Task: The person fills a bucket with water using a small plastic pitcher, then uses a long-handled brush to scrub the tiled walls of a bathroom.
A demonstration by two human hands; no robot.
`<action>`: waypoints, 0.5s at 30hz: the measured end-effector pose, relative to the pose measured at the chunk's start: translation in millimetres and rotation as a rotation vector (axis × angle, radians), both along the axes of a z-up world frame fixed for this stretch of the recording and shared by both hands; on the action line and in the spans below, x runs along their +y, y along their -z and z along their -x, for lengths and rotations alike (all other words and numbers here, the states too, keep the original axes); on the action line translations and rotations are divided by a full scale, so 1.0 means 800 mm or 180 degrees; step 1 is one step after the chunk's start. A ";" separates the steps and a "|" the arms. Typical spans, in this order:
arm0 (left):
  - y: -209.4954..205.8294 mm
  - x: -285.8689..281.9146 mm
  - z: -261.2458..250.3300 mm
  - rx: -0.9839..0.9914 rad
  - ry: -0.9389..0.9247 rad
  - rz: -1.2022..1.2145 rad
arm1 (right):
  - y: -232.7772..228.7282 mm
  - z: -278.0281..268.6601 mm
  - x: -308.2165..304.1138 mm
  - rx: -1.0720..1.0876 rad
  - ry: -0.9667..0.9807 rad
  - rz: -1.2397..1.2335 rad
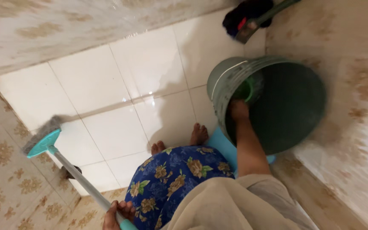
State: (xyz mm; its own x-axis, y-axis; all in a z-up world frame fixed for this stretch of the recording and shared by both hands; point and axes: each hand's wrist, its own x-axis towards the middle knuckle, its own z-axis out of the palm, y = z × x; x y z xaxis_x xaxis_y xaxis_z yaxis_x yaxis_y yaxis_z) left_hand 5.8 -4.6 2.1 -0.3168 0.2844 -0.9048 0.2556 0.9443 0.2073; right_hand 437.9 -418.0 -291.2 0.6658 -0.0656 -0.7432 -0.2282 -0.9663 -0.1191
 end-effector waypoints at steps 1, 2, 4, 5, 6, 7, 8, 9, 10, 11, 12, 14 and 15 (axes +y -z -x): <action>-0.012 0.001 -0.020 0.0075 -0.0013 0.0070 | -0.019 -0.001 0.005 -0.0149 0.0001 -0.0058; -0.030 -0.001 -0.037 -0.0104 0.0093 -0.0034 | -0.042 0.000 0.012 -0.0275 -0.0003 -0.0134; -0.067 -0.010 -0.070 -0.0488 0.0294 -0.0242 | -0.097 0.013 0.011 -0.0475 -0.0178 -0.0252; -0.085 -0.013 -0.084 -0.0411 0.0387 -0.0290 | -0.128 0.017 0.012 -0.0576 -0.0361 -0.0307; -0.099 -0.015 -0.097 -0.0367 0.0451 -0.0371 | -0.159 0.012 0.015 -0.0609 -0.0482 -0.0265; -0.112 -0.015 -0.105 -0.0322 0.0512 -0.0454 | -0.193 0.010 0.016 -0.0643 -0.0600 -0.0219; -0.122 -0.016 -0.107 -0.0428 0.0582 -0.0589 | -0.233 0.001 0.019 -0.0543 -0.0746 -0.0094; -0.131 -0.018 -0.104 -0.0529 0.0647 -0.0729 | -0.271 -0.006 0.023 -0.0446 -0.0886 0.0038; -0.134 -0.017 -0.099 -0.0634 0.0690 -0.0901 | -0.306 -0.014 0.028 -0.0541 -0.0935 0.0120; -0.134 -0.014 -0.093 -0.0747 0.0632 -0.0909 | -0.341 -0.022 0.029 -0.0639 -0.0978 0.0202; -0.135 -0.008 -0.086 -0.0854 0.0562 -0.0920 | -0.376 -0.032 0.030 -0.0610 -0.1078 0.0239; -0.136 -0.005 -0.075 -0.1044 0.0514 -0.0987 | -0.437 -0.046 0.030 -0.0521 -0.1263 0.0328; -0.137 -0.005 -0.074 -0.1109 0.0557 -0.1042 | -0.463 -0.050 0.029 -0.0462 -0.1348 0.0380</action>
State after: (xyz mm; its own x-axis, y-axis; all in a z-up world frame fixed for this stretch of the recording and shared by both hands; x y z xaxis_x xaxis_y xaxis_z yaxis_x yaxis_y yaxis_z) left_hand 64.8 -8.6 111.6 0.0656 0.5926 -0.8028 0.2672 0.7647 0.5863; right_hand 478.3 -394.8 79.3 0.7490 0.1552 -0.6442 0.2004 -0.9797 -0.0030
